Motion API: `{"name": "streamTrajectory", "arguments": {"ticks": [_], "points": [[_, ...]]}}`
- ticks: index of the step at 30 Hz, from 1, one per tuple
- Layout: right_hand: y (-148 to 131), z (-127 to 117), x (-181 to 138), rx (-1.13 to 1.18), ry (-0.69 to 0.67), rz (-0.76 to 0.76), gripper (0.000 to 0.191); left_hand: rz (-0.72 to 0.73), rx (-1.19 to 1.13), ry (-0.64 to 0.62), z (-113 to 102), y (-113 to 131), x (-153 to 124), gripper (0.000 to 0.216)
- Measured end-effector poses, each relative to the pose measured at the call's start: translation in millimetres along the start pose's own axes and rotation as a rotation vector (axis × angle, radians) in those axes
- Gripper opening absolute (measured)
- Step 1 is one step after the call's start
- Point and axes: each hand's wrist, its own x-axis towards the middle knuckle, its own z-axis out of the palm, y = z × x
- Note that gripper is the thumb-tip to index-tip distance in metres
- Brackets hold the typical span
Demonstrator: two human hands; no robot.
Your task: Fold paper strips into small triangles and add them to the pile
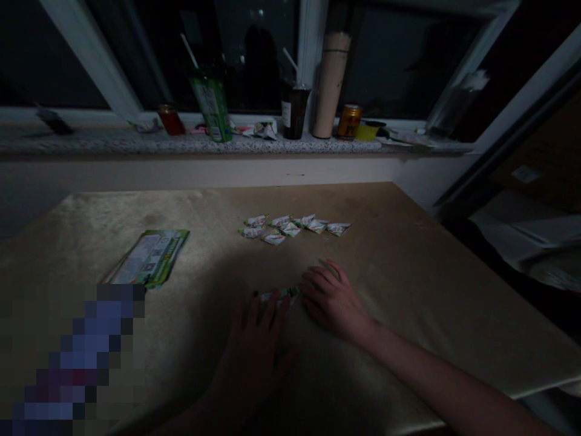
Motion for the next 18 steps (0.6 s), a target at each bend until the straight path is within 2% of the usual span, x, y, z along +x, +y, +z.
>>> {"name": "streamTrajectory", "arguments": {"ticks": [9, 13, 18], "points": [[3, 2, 1, 0.025, 0.013, -0.022, 0.021, 0.028, 0.001, 0.042, -9, -4, 6, 0.058], [6, 4, 2, 0.079, 0.033, -0.034, 0.021, 0.077, -0.039, 0.071, -13, -13, 17, 0.043], [8, 5, 3, 0.103, 0.020, -0.033, 0.018, 0.180, 0.005, 0.106, -8, -28, 24, 0.027]]}}
